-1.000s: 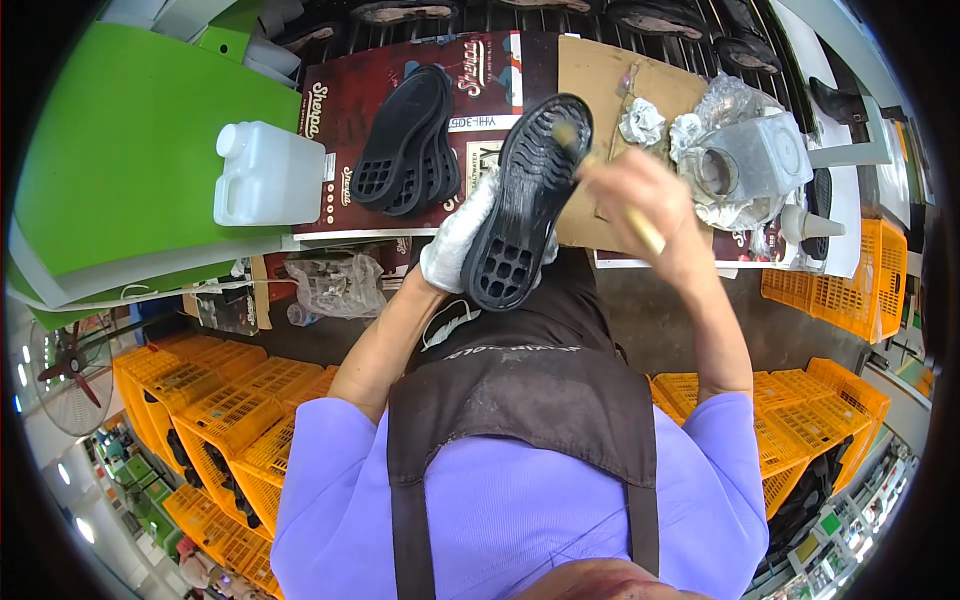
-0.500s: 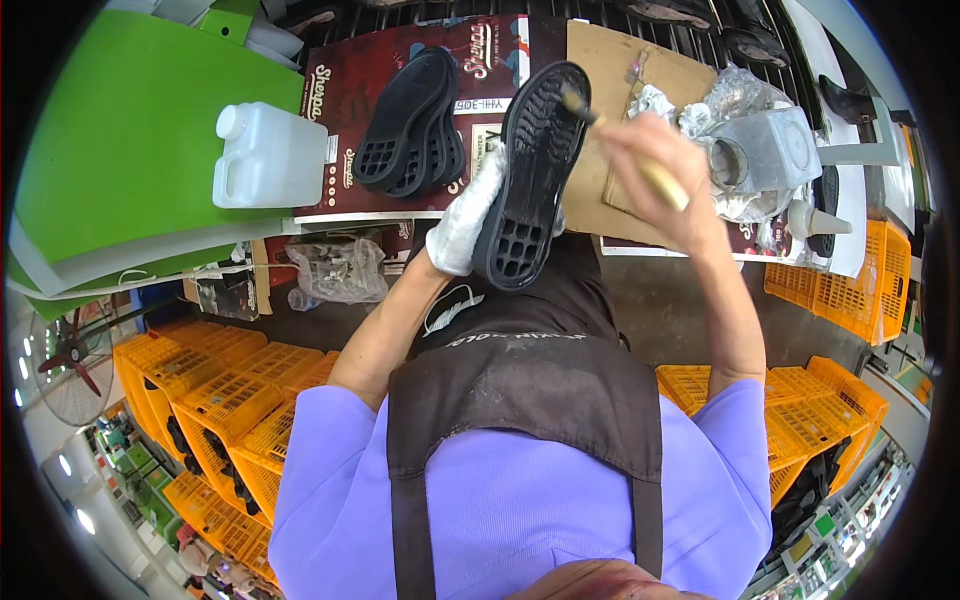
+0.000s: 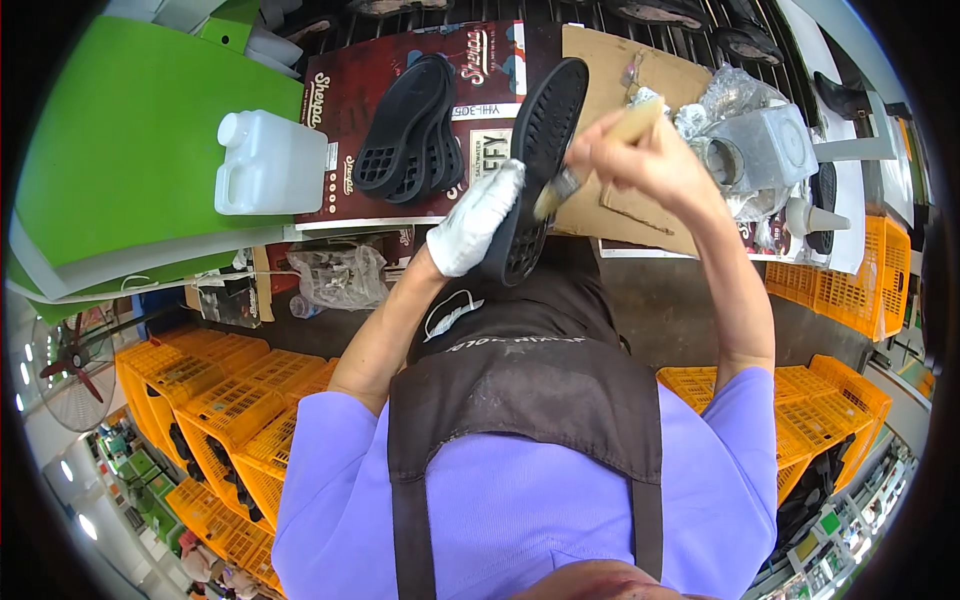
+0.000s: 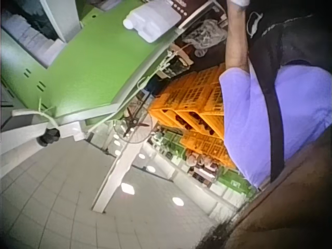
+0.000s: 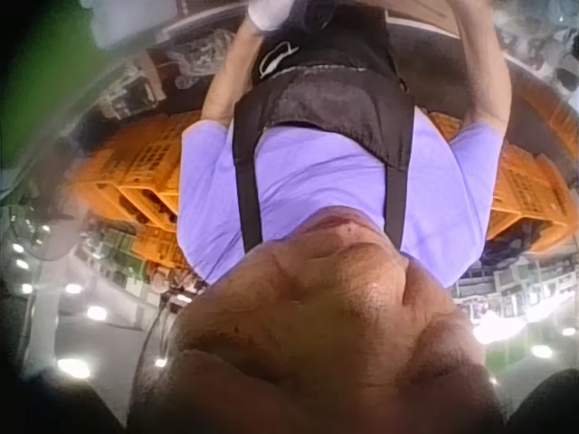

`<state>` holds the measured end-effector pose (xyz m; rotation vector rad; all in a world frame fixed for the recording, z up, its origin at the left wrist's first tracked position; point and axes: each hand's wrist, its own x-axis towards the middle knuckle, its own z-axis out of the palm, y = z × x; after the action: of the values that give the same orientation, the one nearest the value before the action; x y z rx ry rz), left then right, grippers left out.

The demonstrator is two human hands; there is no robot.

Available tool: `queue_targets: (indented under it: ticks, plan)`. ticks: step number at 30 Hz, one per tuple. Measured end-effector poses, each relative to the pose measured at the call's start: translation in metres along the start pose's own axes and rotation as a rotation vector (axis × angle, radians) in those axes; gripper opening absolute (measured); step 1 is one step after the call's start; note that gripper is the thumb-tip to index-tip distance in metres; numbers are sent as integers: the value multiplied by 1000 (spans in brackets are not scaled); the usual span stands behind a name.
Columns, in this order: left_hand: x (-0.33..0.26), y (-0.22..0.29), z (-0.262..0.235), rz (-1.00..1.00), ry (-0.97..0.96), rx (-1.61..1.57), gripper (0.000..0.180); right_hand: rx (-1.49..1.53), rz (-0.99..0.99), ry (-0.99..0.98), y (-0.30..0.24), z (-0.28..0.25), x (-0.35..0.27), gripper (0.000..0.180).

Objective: The person applies a dark adhesive to the bottom of black shoe soles using a brush. They repeatedly dip the brush into a container and spread the substance over the textured surface of the soles, handling them one at a time.

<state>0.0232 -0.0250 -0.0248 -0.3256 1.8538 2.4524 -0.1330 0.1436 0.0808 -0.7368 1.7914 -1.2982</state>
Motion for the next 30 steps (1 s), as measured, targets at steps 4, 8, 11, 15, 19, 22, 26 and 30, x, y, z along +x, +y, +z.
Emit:
queue_targets:
  ticks: [4, 8, 11, 15, 19, 22, 26, 30]
  plan:
    - [-3, -6, -10, -5, -41, 230, 50, -225, -207, 341, -2, -9, 17, 21]
    - [-3, 14, 2, -91, -66, -170, 53, -542, -779, 478, 18, -7, 26, 12]
    - [0, 25, 8, -103, -76, -417, 54, -669, -895, 299, 18, 15, 4, 20]
    - [11, 22, 5, 11, -42, -488, 51, -635, -889, 64, 21, 43, -29, 23]
    - [16, 29, 5, 7, -75, -591, 49, -445, -847, -143, 6, 45, -43, 20]
    - [15, 26, 12, -77, -43, -702, 57, -202, -685, -151, 1, 24, -39, 17]
    - [18, 26, 19, -73, 24, -713, 62, -394, -741, 113, -1, 26, -33, 19]
    - [18, 41, 16, 20, -229, -847, 61, -418, -823, -73, -2, 40, -49, 21]
